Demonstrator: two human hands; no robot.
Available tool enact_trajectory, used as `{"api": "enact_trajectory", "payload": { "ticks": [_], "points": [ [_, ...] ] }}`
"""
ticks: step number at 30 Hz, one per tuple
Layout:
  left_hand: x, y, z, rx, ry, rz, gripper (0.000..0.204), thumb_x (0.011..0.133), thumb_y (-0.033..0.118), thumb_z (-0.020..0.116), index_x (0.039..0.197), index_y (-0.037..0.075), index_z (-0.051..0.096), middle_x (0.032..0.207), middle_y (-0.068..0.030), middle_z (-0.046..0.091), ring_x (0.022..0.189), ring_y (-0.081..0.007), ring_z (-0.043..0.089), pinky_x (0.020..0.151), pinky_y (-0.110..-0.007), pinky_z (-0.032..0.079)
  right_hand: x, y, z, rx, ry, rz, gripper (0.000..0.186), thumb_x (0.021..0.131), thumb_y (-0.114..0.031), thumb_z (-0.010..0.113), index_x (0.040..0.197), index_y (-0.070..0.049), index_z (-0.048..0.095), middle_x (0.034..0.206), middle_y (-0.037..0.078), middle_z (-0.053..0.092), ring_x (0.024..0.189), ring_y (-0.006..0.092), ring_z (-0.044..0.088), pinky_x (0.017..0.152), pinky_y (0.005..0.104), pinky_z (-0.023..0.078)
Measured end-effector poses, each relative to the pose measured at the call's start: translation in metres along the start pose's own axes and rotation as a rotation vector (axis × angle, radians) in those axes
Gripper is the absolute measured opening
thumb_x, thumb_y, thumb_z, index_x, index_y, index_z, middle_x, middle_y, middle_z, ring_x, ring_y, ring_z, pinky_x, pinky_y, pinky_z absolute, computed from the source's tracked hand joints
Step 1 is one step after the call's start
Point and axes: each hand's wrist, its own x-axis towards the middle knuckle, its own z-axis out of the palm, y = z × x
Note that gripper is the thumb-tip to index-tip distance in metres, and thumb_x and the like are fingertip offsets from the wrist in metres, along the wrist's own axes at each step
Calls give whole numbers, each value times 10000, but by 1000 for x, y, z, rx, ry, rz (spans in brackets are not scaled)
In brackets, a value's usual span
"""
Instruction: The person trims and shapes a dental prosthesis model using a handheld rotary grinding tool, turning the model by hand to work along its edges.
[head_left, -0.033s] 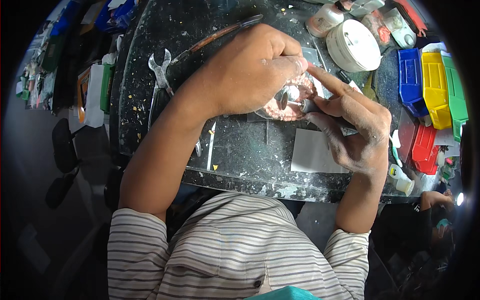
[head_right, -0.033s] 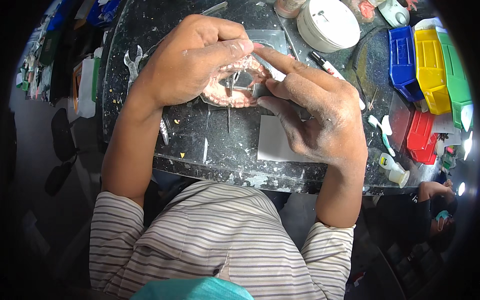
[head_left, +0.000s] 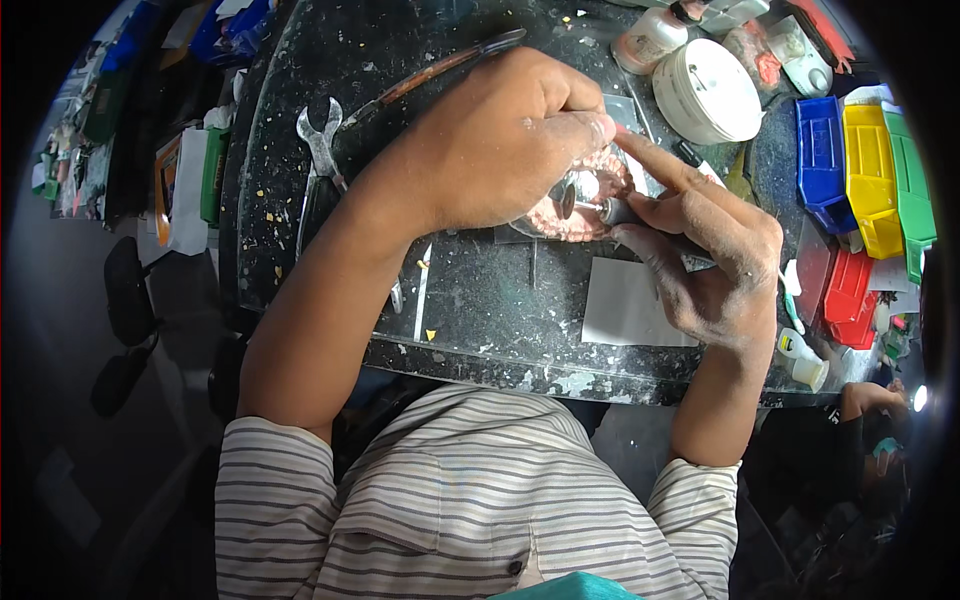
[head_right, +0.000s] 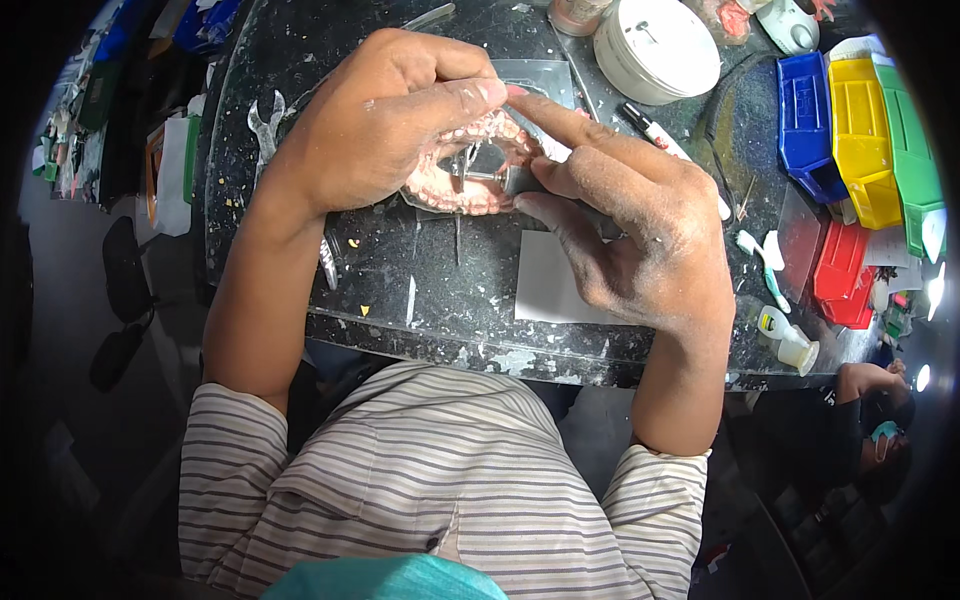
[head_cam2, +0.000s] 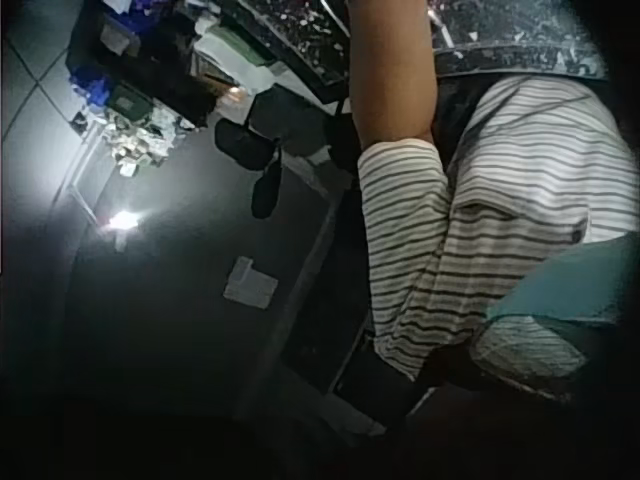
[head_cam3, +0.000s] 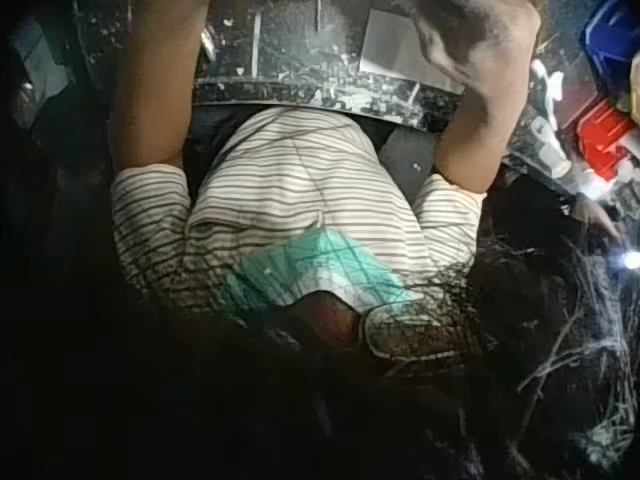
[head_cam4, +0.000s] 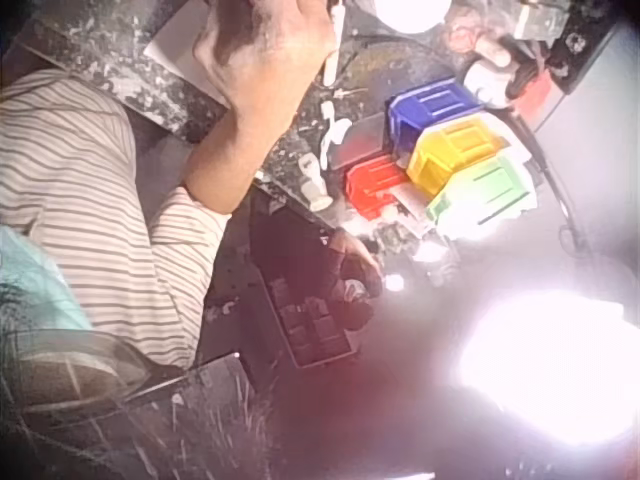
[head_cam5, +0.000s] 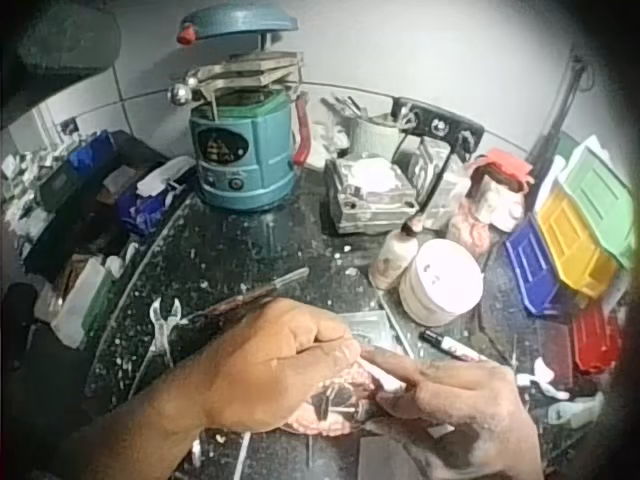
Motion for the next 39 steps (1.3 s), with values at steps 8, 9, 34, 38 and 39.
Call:
{"api": "enact_trajectory", "payload": {
  "ticks": [8, 9, 34, 38, 39],
  "points": [
    [0, 1, -3, 2, -25, 7, 322, 1048, 191, 608, 852, -39, 719, 692, 19, 578, 637, -43, 473, 572, -265, 370, -1, -2, -3, 8, -23, 12, 256, 682, 87, 857, 755, 49, 615, 1255, 299, 738, 748, 213, 745, 698, 284, 594],
    [0, 1, -3, -5, -32, -2, 319, 1049, 188, 607, 858, -39, 723, 696, 18, 587, 637, -43, 478, 573, -263, 374, -1, -2, -3, 11, -22, 12, 256, 682, 87, 857, 755, 49, 615, 1255, 299, 738, 748, 213, 745, 698, 284, 594],
    [1, 4, -9, -70, -79, -13, 297, 1046, 189, 616, 874, -28, 723, 721, 30, 574, 661, -30, 470, 583, -253, 365, 2, -4, -7, 55, -6, -13, 301, 709, 16, 879, 749, 35, 582, 1260, 331, 723, 660, 191, 644, 662, 279, 552],
    [1, 1, -8, -168, 10, 31, 266, 1047, 161, 609, 908, -36, 720, 747, 24, 591, 660, -28, 482, 589, -241, 373, 3, -2, -9, 84, 50, -24, 334, 737, -10, 881, 766, 47, 554, 1249, 336, 724, 670, 187, 637, 671, 281, 556],
    [0, 1, -8, -165, 51, 57, 250, 1044, 147, 610, 917, -40, 718, 754, 22, 596, 659, -28, 487, 587, -239, 376, 2, -2, -8, 96, 64, -20, 344, 745, -15, 881, 772, 49, 545, 1247, 336, 725, 674, 185, 635, 675, 282, 558]
  ]
}}
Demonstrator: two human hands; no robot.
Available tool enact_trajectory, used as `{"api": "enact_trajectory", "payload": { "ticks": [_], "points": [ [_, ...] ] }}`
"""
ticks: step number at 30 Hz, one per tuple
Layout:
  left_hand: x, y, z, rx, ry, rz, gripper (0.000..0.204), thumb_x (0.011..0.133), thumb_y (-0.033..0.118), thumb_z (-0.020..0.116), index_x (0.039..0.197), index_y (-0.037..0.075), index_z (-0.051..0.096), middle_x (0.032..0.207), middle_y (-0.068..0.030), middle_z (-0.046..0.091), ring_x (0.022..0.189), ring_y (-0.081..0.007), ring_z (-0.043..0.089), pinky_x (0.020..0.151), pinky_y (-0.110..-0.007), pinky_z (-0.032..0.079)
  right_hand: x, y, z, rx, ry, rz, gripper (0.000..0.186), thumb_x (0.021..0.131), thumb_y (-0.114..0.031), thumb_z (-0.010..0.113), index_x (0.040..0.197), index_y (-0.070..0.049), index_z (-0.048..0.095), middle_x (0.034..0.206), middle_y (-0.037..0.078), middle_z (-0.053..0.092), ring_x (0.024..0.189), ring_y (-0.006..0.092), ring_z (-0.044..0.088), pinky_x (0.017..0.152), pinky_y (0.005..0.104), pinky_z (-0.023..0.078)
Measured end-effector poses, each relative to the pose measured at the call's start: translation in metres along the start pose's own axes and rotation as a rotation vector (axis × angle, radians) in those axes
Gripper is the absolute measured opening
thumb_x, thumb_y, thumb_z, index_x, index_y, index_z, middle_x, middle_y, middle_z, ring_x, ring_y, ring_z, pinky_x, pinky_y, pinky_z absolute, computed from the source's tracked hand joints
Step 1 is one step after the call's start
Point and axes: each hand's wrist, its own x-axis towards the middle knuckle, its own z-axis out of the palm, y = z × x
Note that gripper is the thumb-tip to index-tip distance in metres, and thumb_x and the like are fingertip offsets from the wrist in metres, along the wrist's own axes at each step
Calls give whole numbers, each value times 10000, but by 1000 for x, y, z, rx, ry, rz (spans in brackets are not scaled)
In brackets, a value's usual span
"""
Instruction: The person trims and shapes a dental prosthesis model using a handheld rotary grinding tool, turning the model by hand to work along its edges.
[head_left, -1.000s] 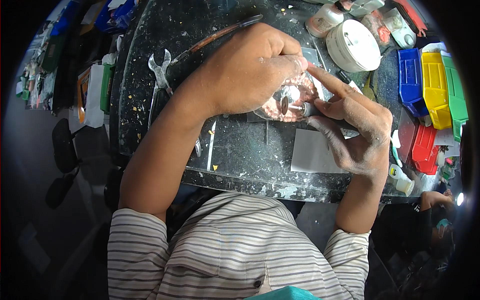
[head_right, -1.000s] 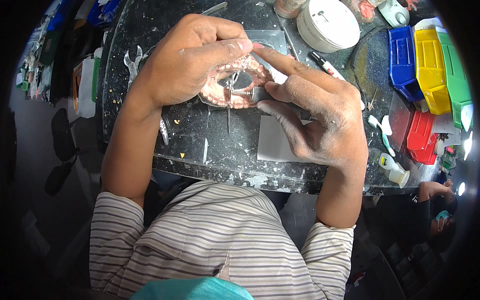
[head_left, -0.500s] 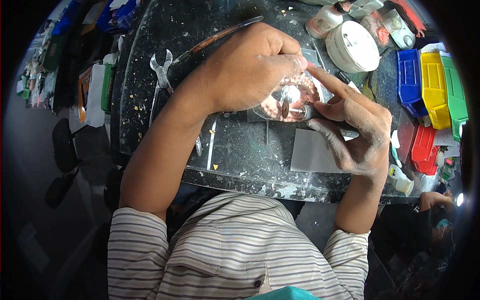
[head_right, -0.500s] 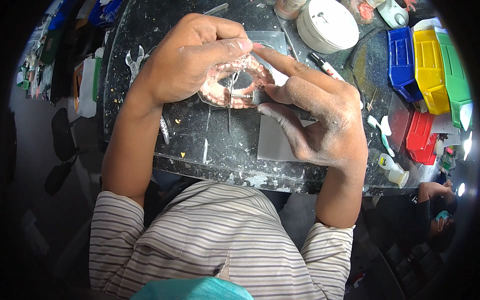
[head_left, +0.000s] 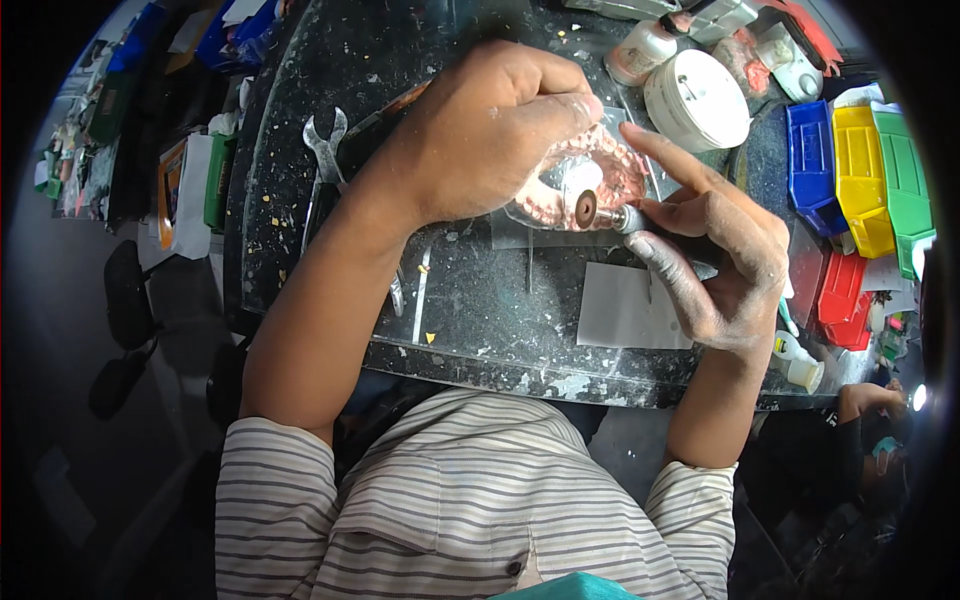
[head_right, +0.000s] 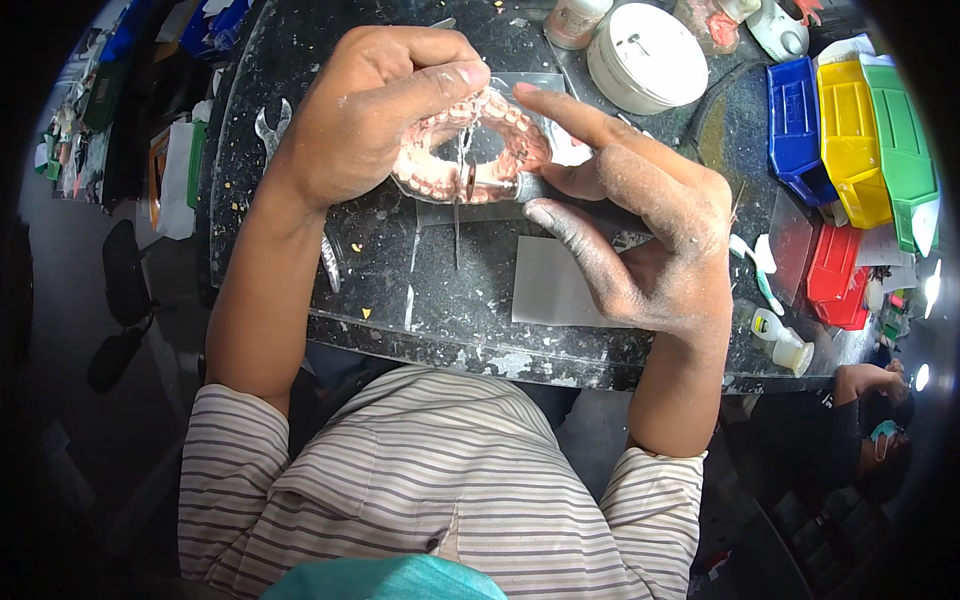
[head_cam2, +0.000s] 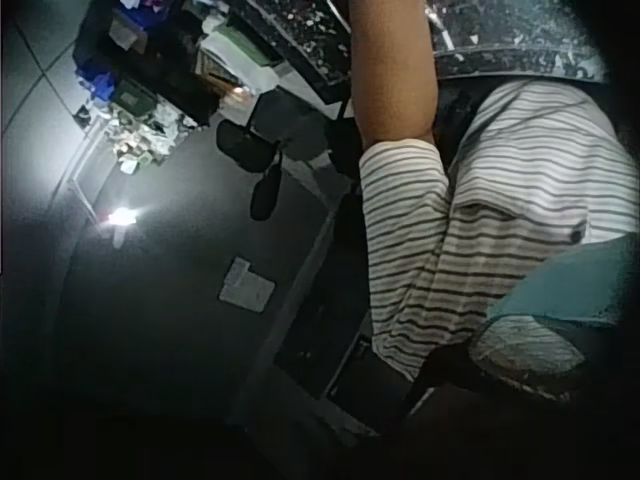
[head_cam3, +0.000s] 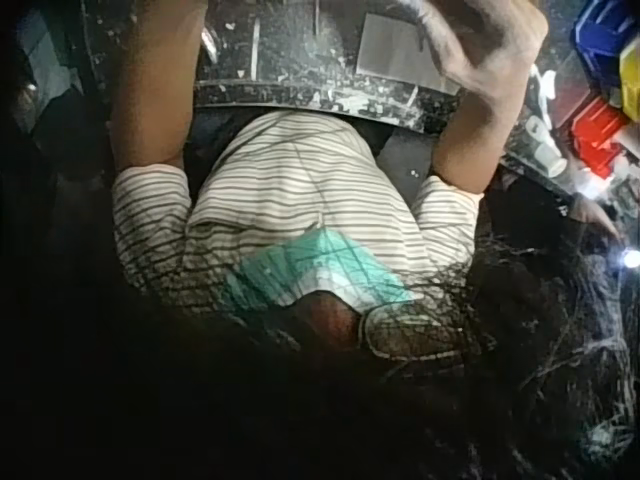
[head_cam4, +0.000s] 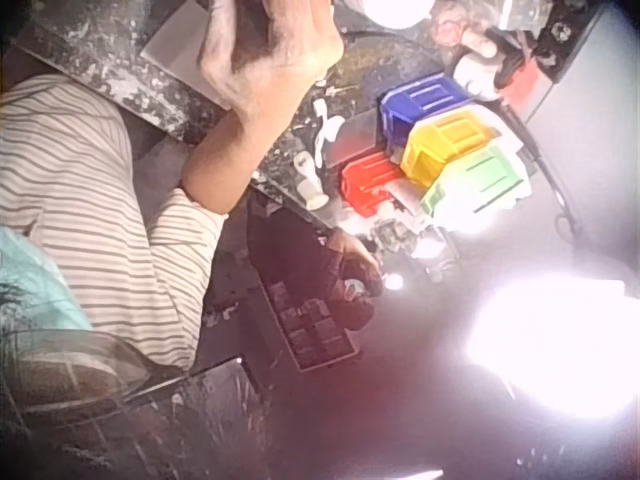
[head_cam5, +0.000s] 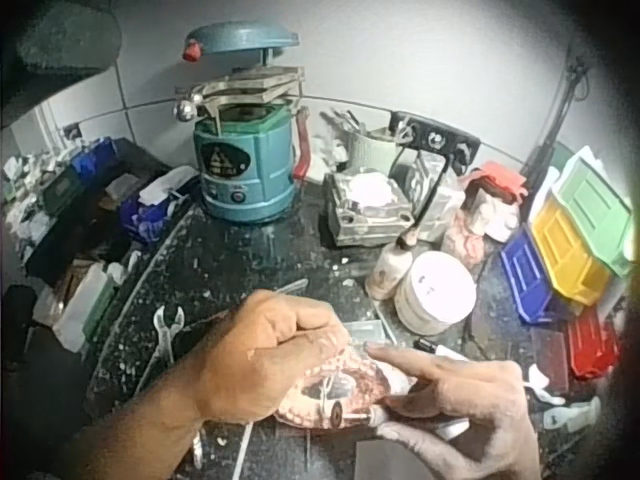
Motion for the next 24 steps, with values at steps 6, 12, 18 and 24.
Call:
{"api": "enact_trajectory", "payload": {
  "ticks": [6, 12, 18, 24],
  "points": [
    [-1, 5, -3, 158, 18, 59, 213, 1024, 103, 619, 913, -48, 720, 766, 7, 621, 676, -28, 524, 583, -244, 396, 1, 0, 2, -52, -12, -32, 326, 742, -6, 886, 773, 52, 566, 1251, 327, 728, 683, 171, 637, 677, 268, 555],
    [0, 2, -2, 193, 54, 104, 222, 1024, 111, 613, 915, -46, 725, 754, 2, 637, 668, -26, 529, 584, -239, 397, 3, 0, 4, -74, -7, -37, 292, 727, 17, 881, 766, 53, 594, 1264, 320, 726, 681, 164, 644, 670, 261, 551],
    [-2, 4, -1, 206, 55, 89, 230, 1020, 122, 628, 901, -45, 733, 722, 9, 631, 641, -24, 517, 568, -241, 389, 1, 1, 6, -89, -5, -40, 263, 716, 40, 873, 766, 66, 616, 1267, 314, 727, 670, 160, 647, 663, 260, 552],
    [-1, 4, 0, 150, 52, 87, 236, 1014, 132, 644, 878, -39, 731, 705, 18, 610, 629, -23, 490, 557, -246, 365, 3, -2, 7, -83, 8, -20, 250, 710, 46, 869, 767, 64, 627, 1269, 310, 727, 678, 157, 656, 664, 260, 553]
  ]
}}
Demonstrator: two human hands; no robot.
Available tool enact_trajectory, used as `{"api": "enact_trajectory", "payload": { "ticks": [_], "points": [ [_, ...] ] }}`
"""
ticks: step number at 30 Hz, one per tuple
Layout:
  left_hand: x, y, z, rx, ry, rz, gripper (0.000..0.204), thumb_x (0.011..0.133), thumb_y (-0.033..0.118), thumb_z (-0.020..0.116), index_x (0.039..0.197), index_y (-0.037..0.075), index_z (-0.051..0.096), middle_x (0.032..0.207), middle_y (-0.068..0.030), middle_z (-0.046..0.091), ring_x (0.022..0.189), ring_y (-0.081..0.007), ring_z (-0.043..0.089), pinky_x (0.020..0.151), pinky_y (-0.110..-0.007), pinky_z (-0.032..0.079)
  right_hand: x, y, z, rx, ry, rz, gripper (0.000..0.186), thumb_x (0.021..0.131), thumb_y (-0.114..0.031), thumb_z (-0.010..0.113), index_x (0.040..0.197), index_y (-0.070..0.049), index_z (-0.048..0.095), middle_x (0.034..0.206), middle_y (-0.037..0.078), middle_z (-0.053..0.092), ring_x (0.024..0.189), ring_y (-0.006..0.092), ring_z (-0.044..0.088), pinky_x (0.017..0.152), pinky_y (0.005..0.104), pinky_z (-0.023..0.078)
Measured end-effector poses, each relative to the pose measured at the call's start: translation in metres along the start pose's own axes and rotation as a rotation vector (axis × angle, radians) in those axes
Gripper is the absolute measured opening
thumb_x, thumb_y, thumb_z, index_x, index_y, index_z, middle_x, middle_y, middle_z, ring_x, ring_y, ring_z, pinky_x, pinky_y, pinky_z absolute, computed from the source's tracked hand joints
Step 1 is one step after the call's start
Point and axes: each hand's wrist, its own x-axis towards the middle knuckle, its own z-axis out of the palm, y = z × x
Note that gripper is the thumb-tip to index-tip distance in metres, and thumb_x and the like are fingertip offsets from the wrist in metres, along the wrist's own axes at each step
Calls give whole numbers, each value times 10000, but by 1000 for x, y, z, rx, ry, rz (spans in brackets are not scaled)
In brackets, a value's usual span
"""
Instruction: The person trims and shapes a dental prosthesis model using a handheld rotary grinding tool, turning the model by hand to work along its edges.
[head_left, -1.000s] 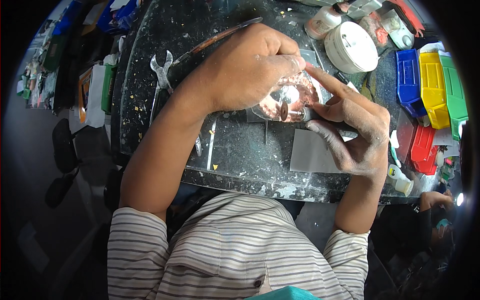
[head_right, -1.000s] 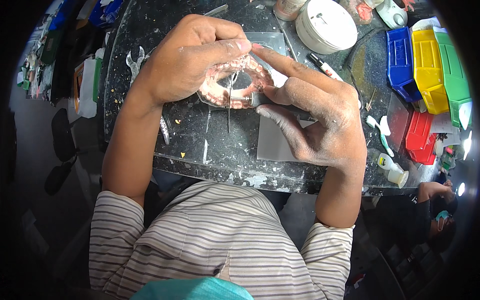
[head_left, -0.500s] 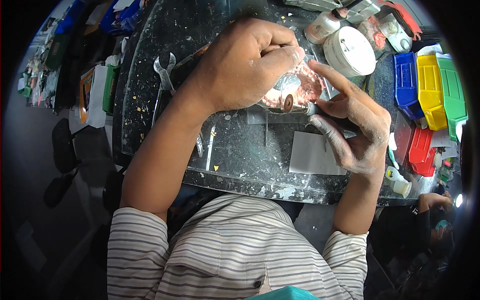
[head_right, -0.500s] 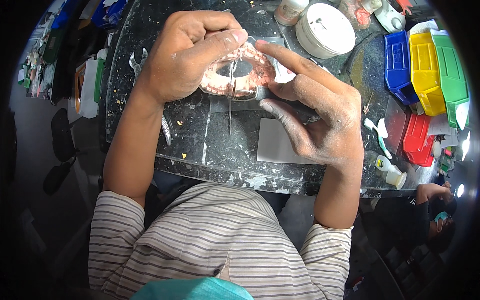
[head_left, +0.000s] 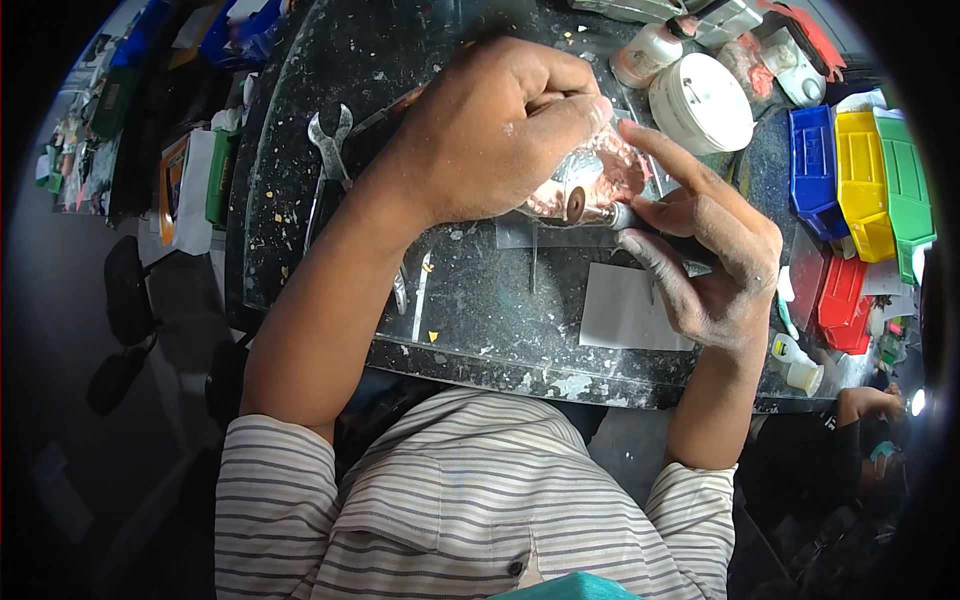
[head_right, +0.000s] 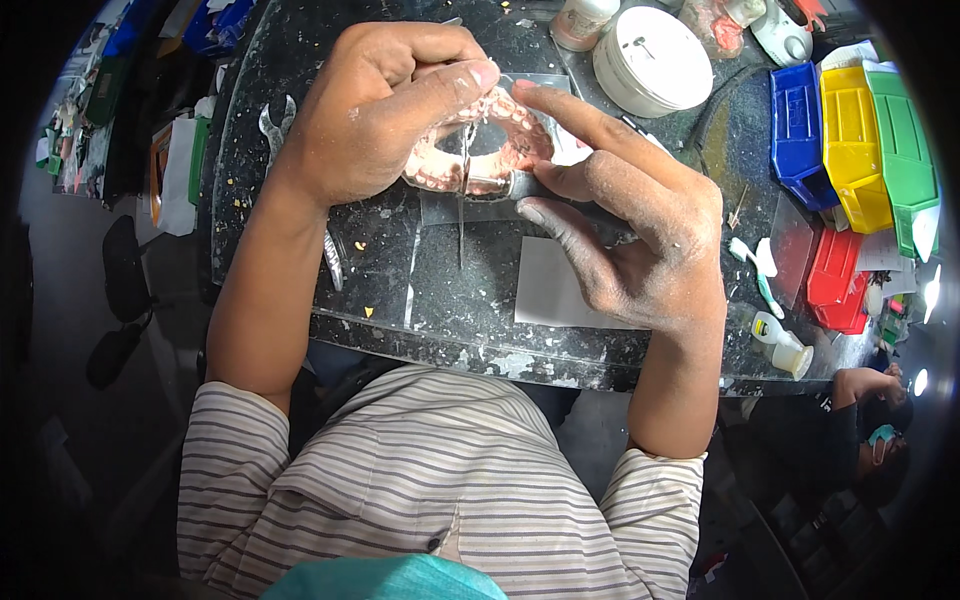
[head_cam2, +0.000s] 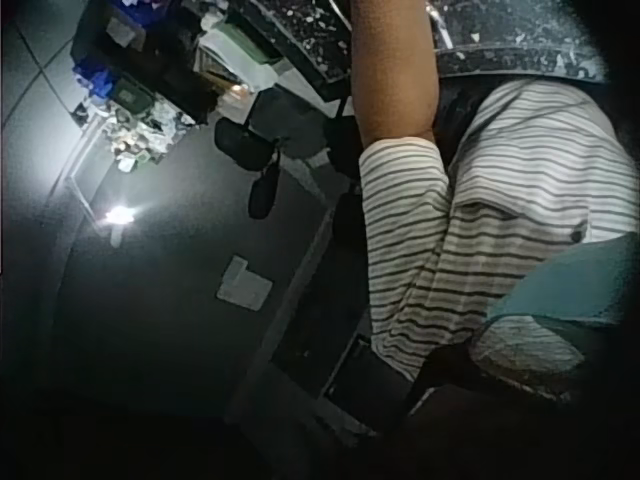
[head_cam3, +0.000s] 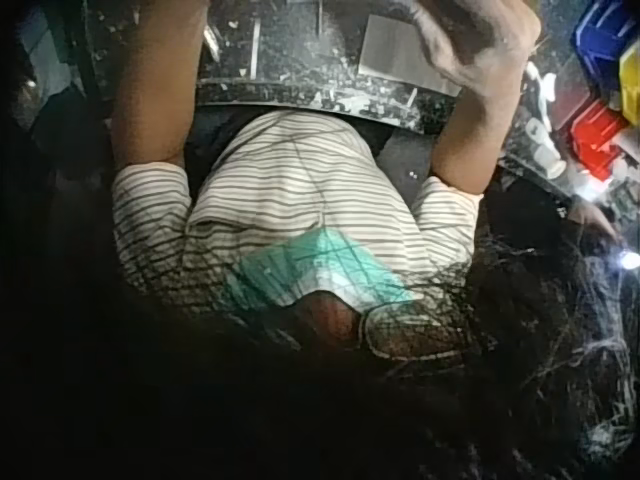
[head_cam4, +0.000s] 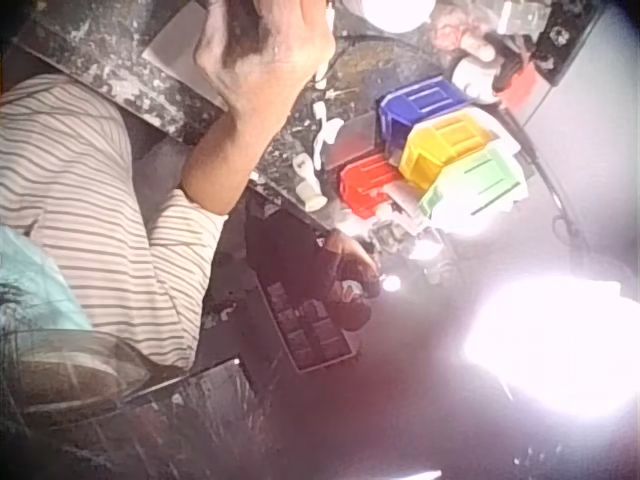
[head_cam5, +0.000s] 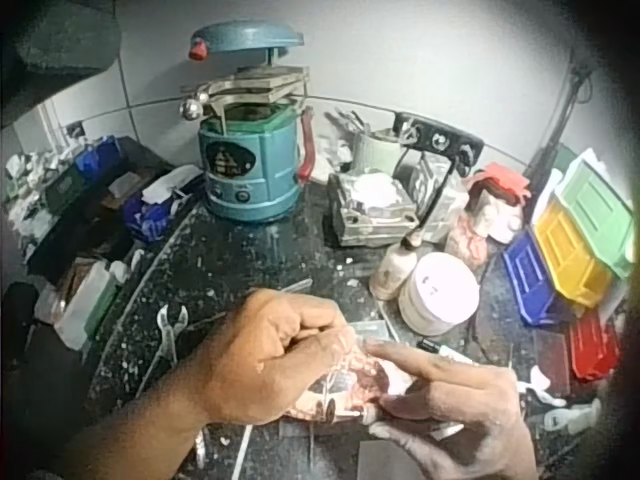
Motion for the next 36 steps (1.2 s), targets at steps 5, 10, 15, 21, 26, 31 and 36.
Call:
{"api": "enact_trajectory", "payload": {
  "ticks": [5, 10, 15, 21, 26, 31, 36],
  "points": [
    [0, 0, 0, 64, -17, 39, 258, 1015, 154, 655, 853, -34, 723, 689, 24, 574, 625, -27, 461, 553, -258, 348, 0, -2, -3, -29, -22, 2, 236, 703, 28, 883, 795, 42, 666, 1301, 272, 726, 811, 220, 725, 720, 287, 585],
    [-1, -2, 1, 72, -8, 49, 273, 1018, 171, 658, 847, -33, 721, 685, 19, 564, 622, -31, 458, 551, -262, 347, 0, -2, -3, -27, -41, 31, 239, 693, 16, 901, 824, 27, 702, 1335, 235, 723, 944, 284, 791, 772, 316, 619],
    [-1, -2, 2, 62, -20, 32, 280, 1020, 178, 658, 848, -35, 719, 699, 12, 565, 624, -35, 463, 550, -267, 351, 0, -2, -3, -31, -46, 30, 232, 700, 14, 898, 823, 26, 701, 1319, 233, 731, 923, 288, 788, 782, 322, 613],
    [-1, -2, 2, 79, -22, 37, 289, 1020, 180, 660, 835, -36, 713, 689, 11, 552, 622, -40, 459, 553, -277, 353, -1, -2, -1, -40, -38, 35, 229, 702, 9, 896, 805, 19, 691, 1312, 225, 737, 882, 276, 780, 763, 318, 605],
    [0, -1, 1, 86, -27, 18, 285, 1022, 170, 655, 829, -32, 713, 683, 16, 552, 622, -41, 462, 554, -278, 356, -2, 0, 0, -46, -35, 29, 231, 697, 6, 897, 793, 14, 687, 1314, 215, 739, 861, 268, 782, 743, 314, 605],
    [0, -3, 2, 67, -11, 45, 291, 1028, 169, 650, 822, -27, 712, 681, 24, 554, 615, -38, 461, 550, -277, 355, -1, 0, 2, -47, -22, 0, 258, 701, 51, 874, 751, 53, 622, 1297, 285, 726, 668, 165, 650, 658, 266, 552],
    [0, -2, 1, 57, -24, 24, 303, 1028, 171, 652, 802, -25, 701, 682, 23, 557, 613, -33, 461, 542, -277, 347, -1, 1, 3, -46, -15, 0, 255, 703, 49, 874, 754, 50, 625, 1297, 280, 728, 671, 166, 655, 660, 268, 555]
  ]
}}
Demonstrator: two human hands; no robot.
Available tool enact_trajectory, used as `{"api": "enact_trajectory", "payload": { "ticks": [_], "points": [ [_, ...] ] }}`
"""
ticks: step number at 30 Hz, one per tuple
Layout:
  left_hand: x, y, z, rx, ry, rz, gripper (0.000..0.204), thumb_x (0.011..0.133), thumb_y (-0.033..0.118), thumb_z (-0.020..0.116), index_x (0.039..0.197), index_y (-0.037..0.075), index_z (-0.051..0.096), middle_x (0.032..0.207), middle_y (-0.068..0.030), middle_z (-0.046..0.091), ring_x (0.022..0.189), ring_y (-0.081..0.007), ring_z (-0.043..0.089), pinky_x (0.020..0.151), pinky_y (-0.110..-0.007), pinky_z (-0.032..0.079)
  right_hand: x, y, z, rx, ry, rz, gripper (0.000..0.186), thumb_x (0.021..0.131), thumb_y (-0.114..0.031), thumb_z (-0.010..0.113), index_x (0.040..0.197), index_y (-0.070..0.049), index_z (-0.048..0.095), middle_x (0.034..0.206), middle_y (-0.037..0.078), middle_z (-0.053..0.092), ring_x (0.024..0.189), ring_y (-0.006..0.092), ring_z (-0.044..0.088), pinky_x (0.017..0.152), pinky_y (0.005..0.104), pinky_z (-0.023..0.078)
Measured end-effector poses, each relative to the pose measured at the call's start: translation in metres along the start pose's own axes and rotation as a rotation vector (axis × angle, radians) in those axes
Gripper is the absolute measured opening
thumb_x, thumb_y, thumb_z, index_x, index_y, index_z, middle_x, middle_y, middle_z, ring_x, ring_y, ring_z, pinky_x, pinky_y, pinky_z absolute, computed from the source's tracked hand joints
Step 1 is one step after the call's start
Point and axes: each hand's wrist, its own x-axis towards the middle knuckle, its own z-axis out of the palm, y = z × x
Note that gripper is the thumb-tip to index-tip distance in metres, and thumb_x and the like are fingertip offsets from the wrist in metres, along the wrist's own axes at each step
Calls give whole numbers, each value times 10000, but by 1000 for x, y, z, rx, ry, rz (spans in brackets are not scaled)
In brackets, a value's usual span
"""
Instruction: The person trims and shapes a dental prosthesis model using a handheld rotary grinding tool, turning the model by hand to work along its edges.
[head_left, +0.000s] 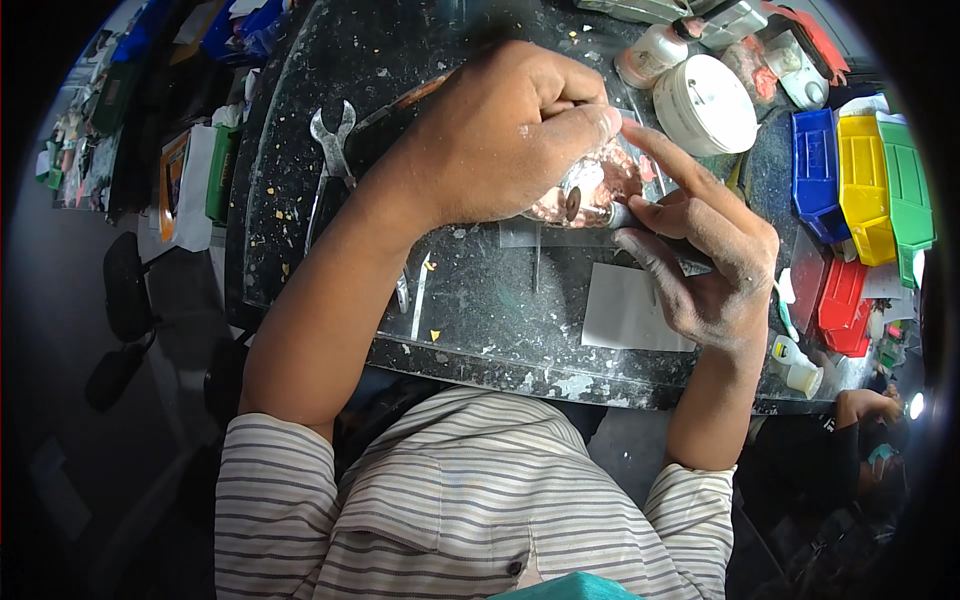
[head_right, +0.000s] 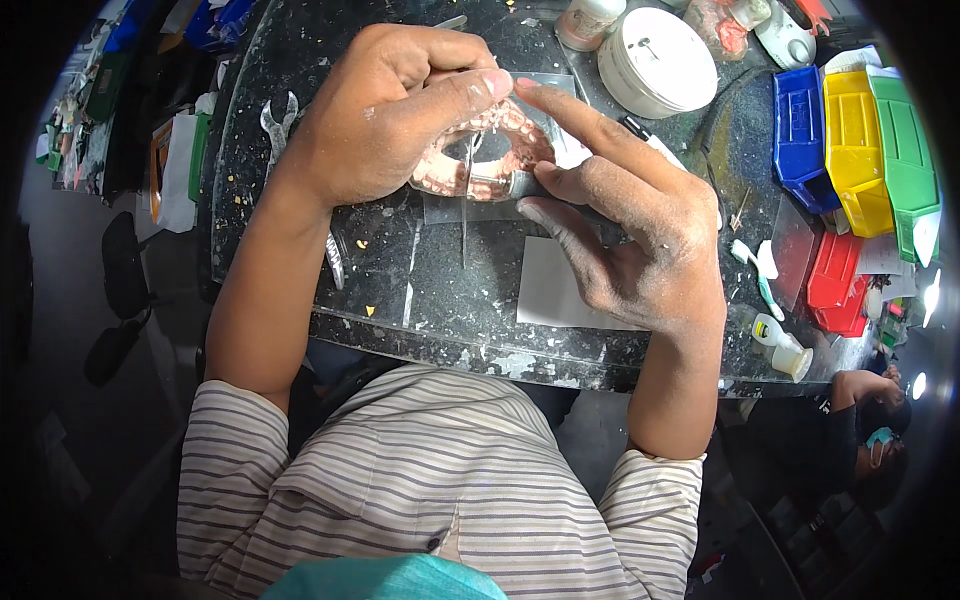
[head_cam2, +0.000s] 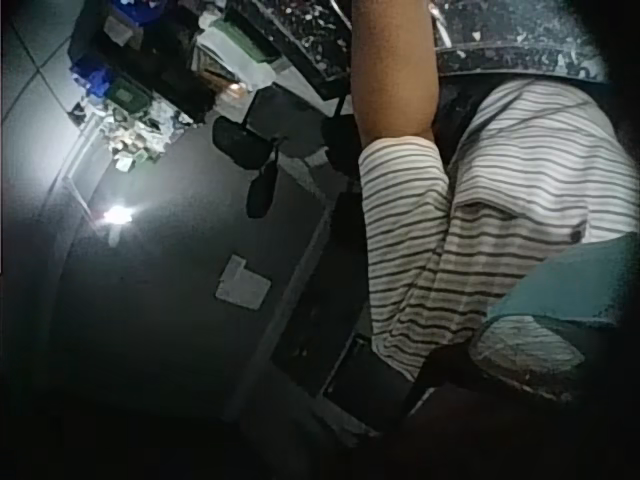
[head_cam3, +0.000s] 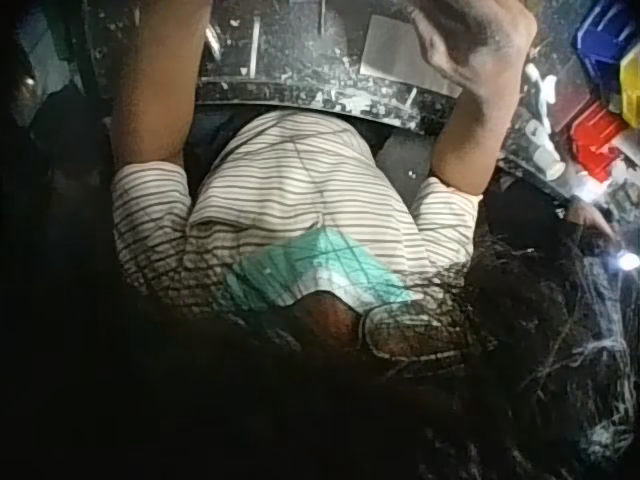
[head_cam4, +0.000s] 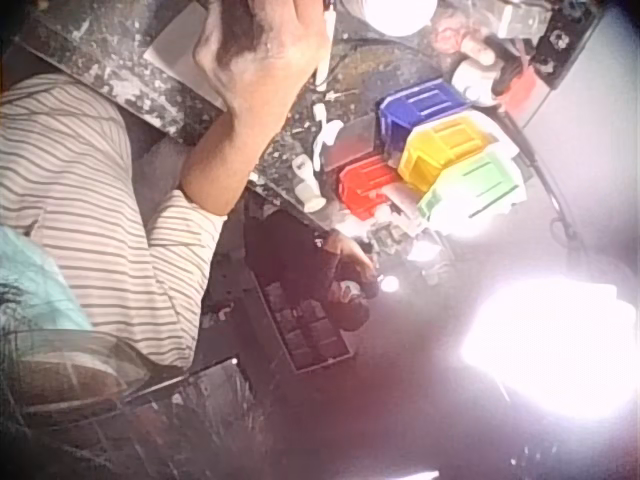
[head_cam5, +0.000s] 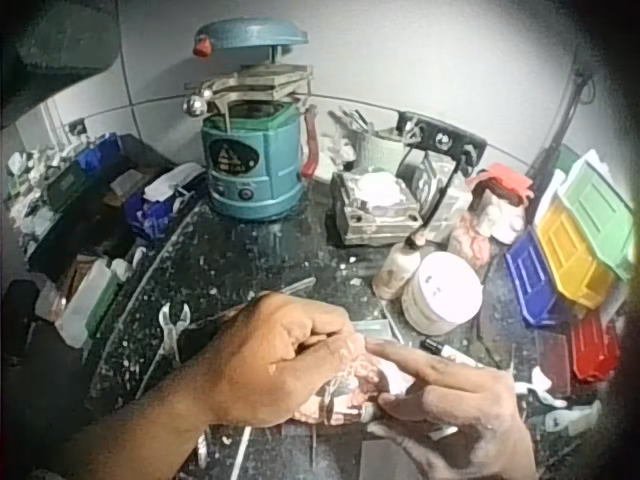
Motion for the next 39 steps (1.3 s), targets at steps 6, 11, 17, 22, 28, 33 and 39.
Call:
{"api": "enact_trajectory", "payload": {
  "ticks": [6, 11, 17, 22, 28, 33, 39],
  "points": [
    [0, 1, -2, 54, -1, 23, 303, 1028, 167, 652, 803, -30, 699, 681, 24, 558, 615, -34, 463, 545, -266, 346, 0, 0, 0, -17, -4, -2, 251, 715, 46, 871, 766, 61, 626, 1294, 286, 727, 690, 166, 672, 675, 270, 564],
    [1, -5, 1, -50, 60, -36, 294, 1008, 163, 646, 791, -35, 670, 636, -11, 557, 582, -57, 473, 538, -294, 367, 1, -1, -1, 55, 17, 17, 254, 734, 29, 871, 786, 84, 628, 1276, 310, 725, 690, 160, 656, 677, 260, 553],
    [4, -5, -3, 85, 139, 9, 291, 986, 180, 648, 801, -38, 701, 574, -77, 572, 526, -102, 506, 522, -331, 394, 1, -1, -1, 73, 20, 9, 258, 736, 28, 871, 791, 99, 629, 1267, 314, 727, 690, 161, 646, 677, 259, 548],
    [4, -5, -2, 89, 149, 21, 284, 983, 182, 651, 821, -41, 717, 576, -92, 583, 522, -110, 523, 524, -331, 403, 2, -1, 0, 61, 15, 1, 245, 729, 33, 867, 789, 105, 641, 1266, 313, 727, 698, 162, 654, 681, 263, 552],
    [3, -6, -2, 96, 152, 13, 296, 986, 189, 657, 807, -42, 705, 575, -91, 581, 524, -113, 522, 524, -334, 403, 1, 0, 1, 53, 9, 8, 237, 727, 38, 865, 788, 105, 647, 1267, 311, 728, 700, 164, 659, 687, 264, 558],
    [5, -7, -3, 89, 132, 14, 338, 992, 202, 665, 752, -37, 657, 555, -73, 542, 517, -108, 491, 518, -341, 390, 1, -2, 0, 34, 8, 29, 271, 722, 7, 901, 759, 8, 632, 1268, 237, 752, 905, 255, 793, 770, 311, 618],
    [5, -8, -4, 82, 108, 11, 337, 992, 199, 669, 747, -32, 663, 556, -68, 548, 522, -106, 495, 517, -339, 389, 0, 0, 0, 34, 3, -10, 269, 736, 35, 868, 775, 89, 608, 1274, 307, 727, 707, 171, 675, 689, 264, 567]
  ]
}}
